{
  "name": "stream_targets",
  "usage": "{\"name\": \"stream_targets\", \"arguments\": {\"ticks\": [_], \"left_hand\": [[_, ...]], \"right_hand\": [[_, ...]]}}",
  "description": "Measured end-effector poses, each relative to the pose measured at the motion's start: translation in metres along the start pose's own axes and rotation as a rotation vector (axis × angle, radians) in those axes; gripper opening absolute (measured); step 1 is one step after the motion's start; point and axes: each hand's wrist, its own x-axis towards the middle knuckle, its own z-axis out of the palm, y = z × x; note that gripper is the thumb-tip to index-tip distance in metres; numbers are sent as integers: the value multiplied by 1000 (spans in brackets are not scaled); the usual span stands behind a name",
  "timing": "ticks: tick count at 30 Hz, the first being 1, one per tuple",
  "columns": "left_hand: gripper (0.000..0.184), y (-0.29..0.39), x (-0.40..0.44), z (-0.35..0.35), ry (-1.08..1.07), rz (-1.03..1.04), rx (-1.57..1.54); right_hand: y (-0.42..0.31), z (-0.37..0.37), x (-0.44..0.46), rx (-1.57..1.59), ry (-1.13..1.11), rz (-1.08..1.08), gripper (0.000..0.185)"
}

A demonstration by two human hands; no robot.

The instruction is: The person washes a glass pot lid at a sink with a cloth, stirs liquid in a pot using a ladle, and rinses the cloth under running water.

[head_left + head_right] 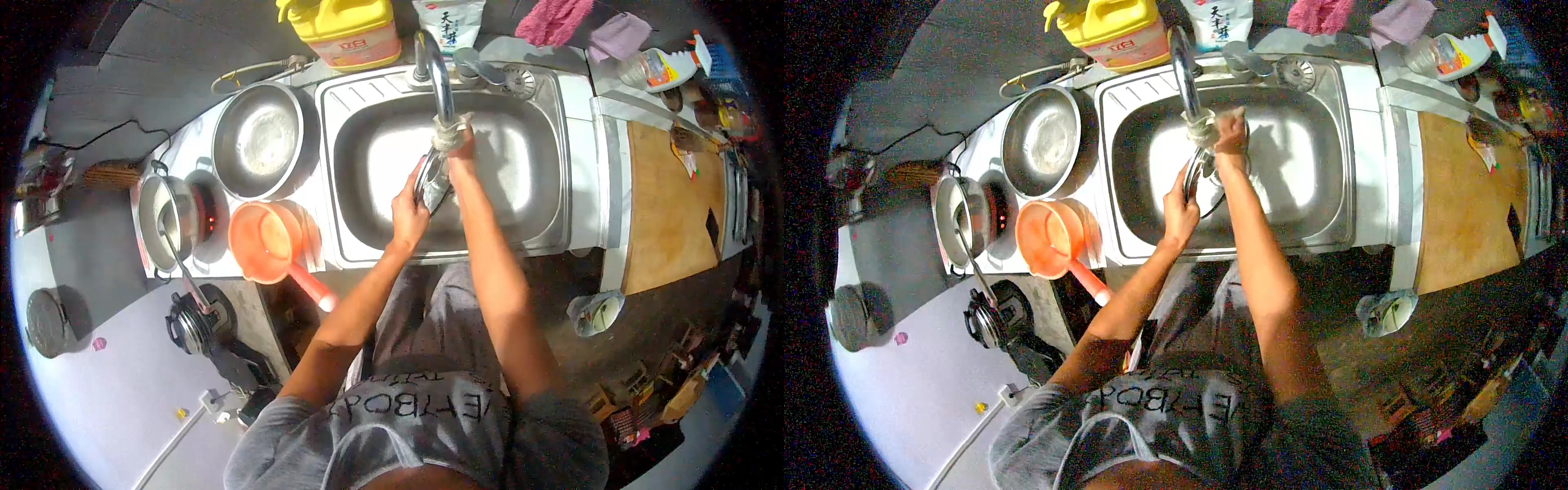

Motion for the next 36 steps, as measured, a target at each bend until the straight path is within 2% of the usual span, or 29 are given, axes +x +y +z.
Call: {"name": "stream_targets", "arguments": {"ticks": [2,4,6,7,8,9,11,12,14,15,17,18,20,22,23,24,26,27,28,29,30,34,36], "left_hand": [[64,1,-3,0,24,32,42],[59,-4,-4,0,-4,-5,45],[58,-9,-2,2,27,144,-12],[62,-11,-1,2,41,145,44],[62,-14,-4,1,37,141,52],[64,-12,-11,1,-3,74,36],[69,-1,-12,-3,-106,-97,29],[69,0,-17,0,-112,-99,30],[71,-3,-12,10,-17,45,61],[57,-7,-10,11,34,145,123],[52,-12,-9,10,11,143,136],[46,-16,-7,9,-9,144,150],[44,-7,2,3,-142,179,352],[38,-17,6,6,35,437,392],[38,-24,1,6,26,427,395],[40,-24,-2,5,-24,317,244],[50,-17,0,5,-60,121,52],[56,-10,0,1,-64,118,79],[62,-4,-2,-1,-70,116,104],[62,-4,-4,-2,-70,118,105],[67,-5,-7,-2,-49,91,84],[72,-7,-16,-1,-19,96,65],[73,-7,-21,-3,-45,109,73]], "right_hand": [[-19,-1,-29,-303,26,-353,30],[-30,13,-90,-182,-9,-278,32],[-39,7,-111,-280,-41,-184,34],[-33,12,-103,-319,45,-301,36],[-29,7,-80,-317,-50,-176,40],[-8,2,-54,-176,13,-311,37],[10,-14,10,293,-99,156,27],[-44,-19,-9,295,64,363,28],[-17,-15,0,66,114,23,32],[-14,-12,-2,-2,134,-126,34],[-59,2,-67,-126,120,-152,34],[-69,9,-92,-274,107,-81,33],[-55,15,-129,-390,87,-198,33],[-59,15,-130,-320,55,-169,33],[-60,10,-127,-376,52,-126,32],[-67,6,-123,-434,49,-87,32],[-69,8,-95,-349,199,-167,31],[-55,9,-67,-454,286,-175,32],[-56,3,-48,-278,192,-99,35],[-73,-6,-35,-82,134,71,33],[-71,-10,-24,-81,135,70,33],[-56,-17,1,176,120,366,42],[-57,-19,-4,151,130,380,42]]}}
